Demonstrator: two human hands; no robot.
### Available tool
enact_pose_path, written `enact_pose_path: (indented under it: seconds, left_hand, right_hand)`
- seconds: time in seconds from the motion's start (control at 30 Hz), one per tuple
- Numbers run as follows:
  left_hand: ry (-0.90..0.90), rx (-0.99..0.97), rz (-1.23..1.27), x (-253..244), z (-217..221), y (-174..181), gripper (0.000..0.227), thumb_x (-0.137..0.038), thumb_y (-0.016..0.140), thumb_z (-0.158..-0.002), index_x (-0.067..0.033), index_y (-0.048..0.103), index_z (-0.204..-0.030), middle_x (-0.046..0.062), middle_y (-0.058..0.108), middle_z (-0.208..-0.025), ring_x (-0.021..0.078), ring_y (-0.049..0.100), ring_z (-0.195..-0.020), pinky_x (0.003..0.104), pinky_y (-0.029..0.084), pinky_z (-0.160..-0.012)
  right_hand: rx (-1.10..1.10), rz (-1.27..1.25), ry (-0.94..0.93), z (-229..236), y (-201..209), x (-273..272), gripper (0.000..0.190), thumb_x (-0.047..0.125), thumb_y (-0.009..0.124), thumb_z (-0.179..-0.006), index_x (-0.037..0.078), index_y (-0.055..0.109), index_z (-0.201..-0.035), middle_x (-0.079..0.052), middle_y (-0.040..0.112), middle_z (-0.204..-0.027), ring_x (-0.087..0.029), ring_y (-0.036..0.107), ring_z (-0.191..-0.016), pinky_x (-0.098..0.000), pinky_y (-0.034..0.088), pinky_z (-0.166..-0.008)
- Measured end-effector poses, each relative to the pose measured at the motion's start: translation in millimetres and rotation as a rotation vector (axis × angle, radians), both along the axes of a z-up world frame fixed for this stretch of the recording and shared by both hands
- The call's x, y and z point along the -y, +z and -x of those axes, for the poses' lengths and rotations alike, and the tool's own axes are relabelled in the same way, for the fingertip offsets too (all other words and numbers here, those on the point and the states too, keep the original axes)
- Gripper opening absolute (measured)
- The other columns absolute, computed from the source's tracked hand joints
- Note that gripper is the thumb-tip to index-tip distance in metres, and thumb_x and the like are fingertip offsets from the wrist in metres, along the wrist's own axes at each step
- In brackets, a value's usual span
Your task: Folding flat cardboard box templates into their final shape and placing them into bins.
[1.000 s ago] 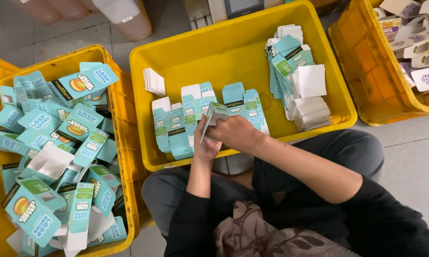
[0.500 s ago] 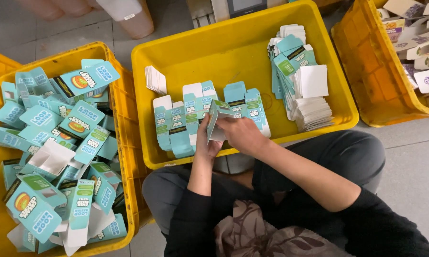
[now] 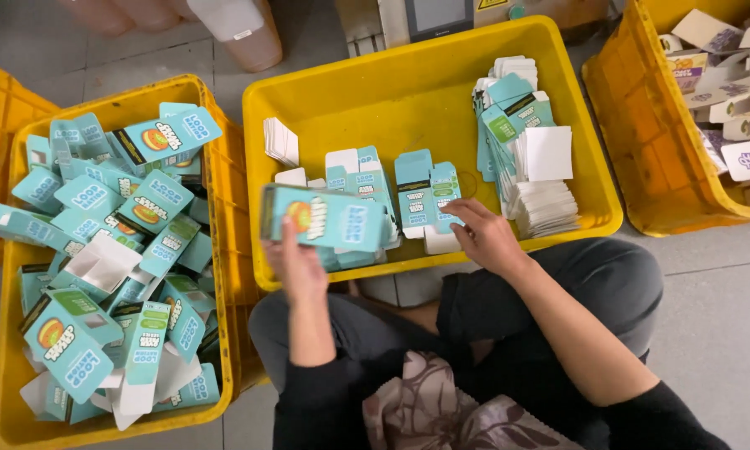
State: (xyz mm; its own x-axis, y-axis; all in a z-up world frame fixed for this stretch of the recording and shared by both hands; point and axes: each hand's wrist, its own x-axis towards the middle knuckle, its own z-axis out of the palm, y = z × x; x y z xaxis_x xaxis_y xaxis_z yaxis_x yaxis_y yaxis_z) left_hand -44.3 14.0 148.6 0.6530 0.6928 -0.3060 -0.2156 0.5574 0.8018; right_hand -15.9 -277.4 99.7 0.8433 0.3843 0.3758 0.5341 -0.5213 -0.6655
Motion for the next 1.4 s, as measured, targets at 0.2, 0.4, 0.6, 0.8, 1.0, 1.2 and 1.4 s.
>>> enact_pose_path:
  seconds: [0.2, 0.4, 0.6, 0.8, 1.0, 1.2, 1.4]
  left_hand:
    - [0.462, 0.151, -1.295, -172, 100, 64, 0.074, 0.022, 0.074, -0.093, -0.0167, 0.036, -0.143, 0.019, 0.041, -0.143, 0.0467, 0.053, -0.129, 0.060, 0.057, -0.110]
    - [0.604, -0.228, -1.915, -256, 96, 76, 0.057, 0.021, 0.081, -0.090, -0.0037, 0.044, -0.125, 0.020, 0.053, -0.130, 0.0429, 0.055, -0.126, 0.059, 0.023, -0.111]
    - [0.251, -0.597, -2.124, -305, 54, 40, 0.073, 0.034, 0.091, -0.073, -0.0025, 0.055, -0.126, 0.024, 0.054, -0.146, 0.0522, 0.040, -0.146, 0.069, 0.001, -0.116]
    - [-0.046, -0.768, -2.090, -297, 19, 32, 0.068, -0.013, 0.075, -0.090, 0.0047, 0.041, -0.145, 0.039, 0.033, -0.152, 0.0564, 0.022, -0.140, 0.077, 0.009, -0.106]
    - [0.150, -1.102, -2.077, -400, 25, -49, 0.056, -0.045, 0.070, -0.128, 0.0085, 0.054, -0.128, 0.030, 0.061, -0.115, 0.0431, 0.058, -0.093, 0.054, 0.044, -0.078]
    - [0.101, -1.210, -2.031, -427, 37, -59, 0.083, -0.057, 0.051, -0.146, 0.0104, 0.074, -0.104, 0.024, 0.074, -0.087, 0.0371, 0.069, -0.060, 0.045, 0.055, -0.048]
    - [0.133, -0.712, -2.126, -272, 20, 12, 0.061, -0.034, 0.065, -0.133, 0.0105, 0.024, -0.145, 0.026, 0.028, -0.143, 0.0378, 0.029, -0.130, 0.052, 0.024, -0.109]
  right_hand:
    - [0.065, 0.161, -0.013, 7, 10, -4, 0.026, 0.005, 0.068, -0.087, 0.008, 0.074, -0.112, -0.004, 0.072, -0.115, -0.028, 0.070, -0.074, -0.0365, 0.055, -0.062]
    - [0.077, 0.195, -0.006, 9, 14, -6, 0.025, 0.005, 0.069, -0.085, 0.009, 0.075, -0.109, -0.004, 0.073, -0.111, -0.028, 0.071, -0.076, -0.0372, 0.056, -0.064]
    - [0.043, 0.191, -0.016, 8, 7, -3, 0.026, 0.006, 0.068, -0.084, 0.008, 0.075, -0.109, -0.006, 0.074, -0.109, -0.030, 0.071, -0.077, -0.0384, 0.056, -0.065]
    - [0.053, 0.217, -0.017, 2, -14, 7, 0.024, 0.008, 0.067, -0.085, 0.010, 0.074, -0.108, -0.006, 0.075, -0.107, -0.033, 0.071, -0.077, -0.0400, 0.056, -0.065]
    - [-0.012, 0.357, -0.018, -28, 2, 35, 0.029, 0.012, 0.069, -0.085, 0.006, 0.074, -0.113, -0.011, 0.075, -0.110, -0.031, 0.073, -0.081, -0.0389, 0.058, -0.072]
    - [-0.291, 0.748, -0.344, -125, -33, 130, 0.041, 0.011, 0.066, -0.089, 0.014, 0.071, -0.129, -0.012, 0.069, -0.121, -0.031, 0.069, -0.097, -0.0400, 0.057, -0.086]
    - [-0.286, 1.061, -0.276, -171, -72, 179, 0.085, 0.019, 0.088, -0.073, 0.020, 0.051, -0.149, -0.008, 0.057, -0.142, -0.030, 0.060, -0.121, -0.0385, 0.055, -0.095]
